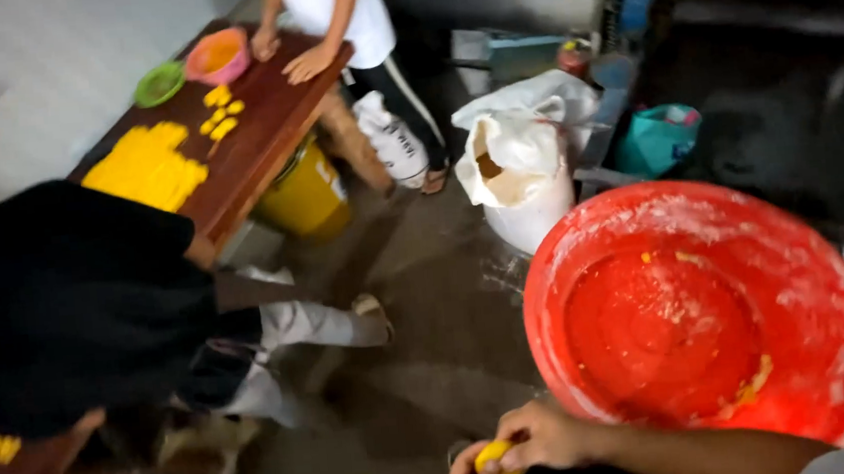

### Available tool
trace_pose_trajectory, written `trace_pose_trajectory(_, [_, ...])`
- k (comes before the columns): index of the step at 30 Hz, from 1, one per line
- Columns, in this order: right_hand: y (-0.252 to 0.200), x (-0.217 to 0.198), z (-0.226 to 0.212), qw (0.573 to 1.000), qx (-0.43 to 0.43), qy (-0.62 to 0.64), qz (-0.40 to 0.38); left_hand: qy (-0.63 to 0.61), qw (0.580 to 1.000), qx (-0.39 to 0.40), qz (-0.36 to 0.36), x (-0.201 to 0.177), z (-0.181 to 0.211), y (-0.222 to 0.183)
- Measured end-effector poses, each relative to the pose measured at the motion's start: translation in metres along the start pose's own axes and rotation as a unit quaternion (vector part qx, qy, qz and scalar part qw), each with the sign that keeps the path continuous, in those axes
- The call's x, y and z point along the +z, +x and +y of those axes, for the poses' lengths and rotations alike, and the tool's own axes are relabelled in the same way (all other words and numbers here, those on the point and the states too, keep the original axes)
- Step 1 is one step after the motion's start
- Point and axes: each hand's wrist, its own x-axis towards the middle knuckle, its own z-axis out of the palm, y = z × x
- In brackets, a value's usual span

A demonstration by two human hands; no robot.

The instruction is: Shaping yellow dough balls, filling them, and arranging them on a metal baking tray.

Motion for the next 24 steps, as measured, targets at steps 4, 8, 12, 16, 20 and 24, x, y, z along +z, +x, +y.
trace_pose_trajectory(4, [0.043,-0.008,0.014,0.994,-0.008,0.051,0.092,-0.054,0.988,-0.131,-0.062,0.020,0.106,0.059])
trace_pose_trajectory(8, [0.085,0.013,-0.014,0.968,0.036,0.182,0.169,-0.125,0.966,-0.192,-0.121,-0.022,0.137,0.110])
trace_pose_trajectory(12, [0.127,0.020,-0.023,0.963,0.059,0.194,0.178,-0.046,0.969,-0.187,-0.153,-0.041,0.193,0.150])
trace_pose_trajectory(16, [0.174,0.006,-0.017,0.942,0.065,0.264,0.199,-0.057,0.967,-0.178,-0.176,-0.076,0.161,0.205])
trace_pose_trajectory(20, [0.223,-0.035,-0.005,0.935,0.064,0.299,0.182,-0.051,0.968,-0.177,-0.169,-0.082,0.165,0.267])
trace_pose_trajectory(24, [0.275,-0.090,-0.001,0.962,0.032,0.224,0.150,-0.097,0.974,-0.152,-0.137,-0.068,0.189,0.322])
